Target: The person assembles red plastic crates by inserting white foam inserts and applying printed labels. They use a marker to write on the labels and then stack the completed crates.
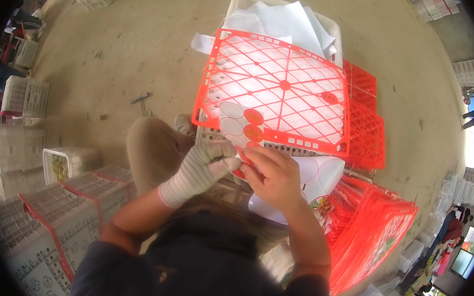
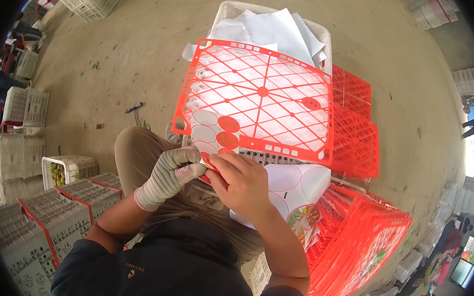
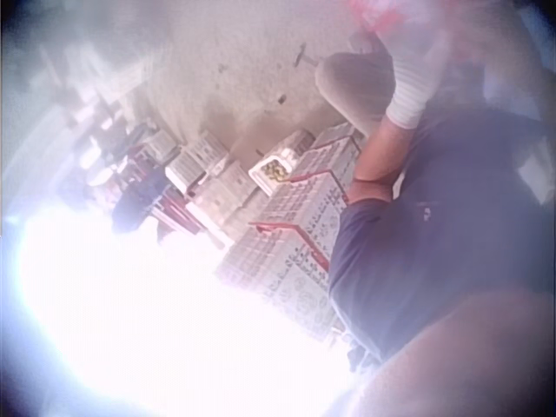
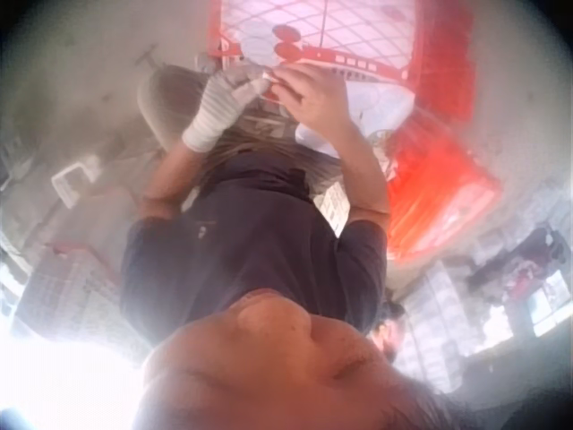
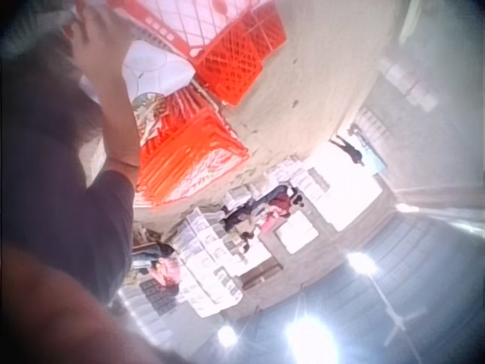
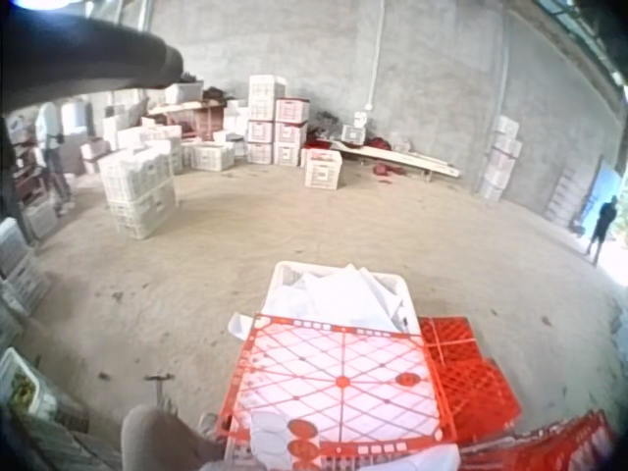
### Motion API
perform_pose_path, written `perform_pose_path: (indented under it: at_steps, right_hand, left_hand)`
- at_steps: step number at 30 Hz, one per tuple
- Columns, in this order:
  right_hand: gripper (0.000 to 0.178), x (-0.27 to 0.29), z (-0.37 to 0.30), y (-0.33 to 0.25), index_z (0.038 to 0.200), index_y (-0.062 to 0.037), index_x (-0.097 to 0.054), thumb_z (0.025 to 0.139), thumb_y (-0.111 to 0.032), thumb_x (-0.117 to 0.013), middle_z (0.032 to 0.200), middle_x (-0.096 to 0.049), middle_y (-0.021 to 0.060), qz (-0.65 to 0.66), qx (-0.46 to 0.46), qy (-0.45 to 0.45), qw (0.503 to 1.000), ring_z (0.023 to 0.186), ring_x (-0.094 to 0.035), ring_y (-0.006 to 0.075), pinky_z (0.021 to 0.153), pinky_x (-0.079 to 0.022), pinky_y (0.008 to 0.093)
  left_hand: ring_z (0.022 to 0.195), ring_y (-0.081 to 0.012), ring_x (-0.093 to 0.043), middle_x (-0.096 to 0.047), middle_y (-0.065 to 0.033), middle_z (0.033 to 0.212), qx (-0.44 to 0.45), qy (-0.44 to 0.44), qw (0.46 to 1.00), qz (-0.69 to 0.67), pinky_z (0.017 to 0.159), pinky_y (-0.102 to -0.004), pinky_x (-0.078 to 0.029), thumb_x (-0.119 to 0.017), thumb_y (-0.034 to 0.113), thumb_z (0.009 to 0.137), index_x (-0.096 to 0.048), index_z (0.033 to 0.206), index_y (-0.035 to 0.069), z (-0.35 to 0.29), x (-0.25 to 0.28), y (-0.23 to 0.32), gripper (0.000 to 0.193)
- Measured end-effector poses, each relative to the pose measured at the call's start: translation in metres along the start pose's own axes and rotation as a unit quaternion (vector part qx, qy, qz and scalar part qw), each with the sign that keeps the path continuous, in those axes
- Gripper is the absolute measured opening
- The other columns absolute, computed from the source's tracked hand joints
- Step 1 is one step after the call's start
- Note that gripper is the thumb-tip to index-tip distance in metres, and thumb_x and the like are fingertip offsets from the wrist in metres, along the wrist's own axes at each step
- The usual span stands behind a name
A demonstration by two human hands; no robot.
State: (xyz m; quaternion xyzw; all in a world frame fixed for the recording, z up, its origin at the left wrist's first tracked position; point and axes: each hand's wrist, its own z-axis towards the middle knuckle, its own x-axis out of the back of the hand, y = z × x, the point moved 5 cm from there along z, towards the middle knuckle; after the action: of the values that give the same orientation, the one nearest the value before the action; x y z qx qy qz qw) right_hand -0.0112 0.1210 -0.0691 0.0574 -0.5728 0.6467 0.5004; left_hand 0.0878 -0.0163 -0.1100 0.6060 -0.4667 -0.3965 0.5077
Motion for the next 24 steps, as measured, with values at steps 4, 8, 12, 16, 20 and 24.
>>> perform_pose_path:
  at_steps: [4, 8, 12, 16, 20, 24]
  right_hand:
    - [0.021, -0.011, 0.000, -0.007, 0.099, -0.0062, -0.073, 0.079, -0.009, -0.076, 0.099, -0.071, 0.0052, -0.048, 0.037, 0.030, 0.998, 0.070, -0.068, 0.0224, 0.061, -0.056, 0.0343]
    - [0.019, -0.021, -0.008, -0.012, 0.096, -0.0051, -0.073, 0.077, -0.004, -0.073, 0.094, -0.071, 0.0062, -0.228, 0.133, 0.060, 0.963, 0.070, -0.068, 0.0234, 0.059, -0.055, 0.0356]
    - [0.014, -0.032, -0.011, -0.013, 0.092, -0.0031, -0.071, 0.078, -0.002, -0.070, 0.089, -0.071, 0.0072, -0.285, 0.135, 0.047, 0.948, 0.070, -0.069, 0.0251, 0.060, -0.054, 0.0354]
    - [0.012, -0.033, -0.008, -0.003, 0.090, -0.0010, -0.069, 0.079, 0.000, -0.067, 0.084, -0.070, 0.0094, -0.168, 0.063, 0.036, 0.983, 0.067, -0.067, 0.0292, 0.061, -0.054, 0.0376]
    - [0.008, -0.037, -0.003, 0.013, 0.086, 0.0021, -0.067, 0.082, -0.003, -0.063, 0.077, -0.067, 0.0128, -0.013, -0.074, 0.028, 0.997, 0.061, -0.063, 0.0267, 0.058, -0.050, 0.0356]
    - [0.013, -0.039, 0.009, 0.012, 0.091, 0.0046, -0.068, 0.091, -0.005, -0.059, 0.063, -0.055, 0.0009, 0.199, -0.276, 0.044, 0.939, 0.053, -0.051, 0.0069, 0.049, -0.038, 0.0254]
  left_hand:
    - [0.082, -0.0161, -0.059, -0.062, -0.0071, 0.088, -0.099, 0.007, 0.990, 0.097, 0.076, -0.0314, -0.049, -0.068, 0.008, 0.089, -0.068, 0.098, 0.001, -0.003, 0.007, 0.012, 0.011]
    - [0.092, -0.0305, -0.062, -0.064, -0.0140, 0.094, -0.066, -0.014, 0.996, 0.059, 0.083, -0.0390, -0.049, -0.068, 0.015, 0.089, -0.066, 0.099, 0.001, -0.003, 0.008, -0.002, 0.017]
    - [0.090, -0.0285, -0.062, -0.064, -0.0134, 0.090, -0.074, 0.006, 0.997, -0.032, 0.084, -0.0380, -0.050, -0.066, 0.012, 0.087, -0.067, 0.096, 0.000, -0.006, 0.005, -0.023, 0.015]
    - [0.091, -0.0267, -0.062, -0.065, -0.0130, 0.093, -0.087, -0.005, 0.996, -0.004, 0.084, -0.0374, -0.050, -0.065, 0.011, 0.087, -0.068, 0.097, 0.000, -0.006, 0.010, -0.021, 0.016]
    - [0.099, -0.0238, -0.063, -0.067, -0.0118, 0.100, -0.054, -0.019, 0.998, -0.037, 0.090, -0.0355, -0.050, -0.066, 0.008, 0.088, -0.068, 0.107, 0.000, -0.005, 0.020, -0.017, 0.020]
    - [0.105, -0.0229, -0.063, -0.066, -0.0121, 0.109, 0.011, 0.019, 0.998, -0.066, 0.095, -0.0346, -0.049, -0.067, 0.007, 0.090, -0.066, 0.112, -0.002, -0.005, 0.024, -0.033, 0.024]
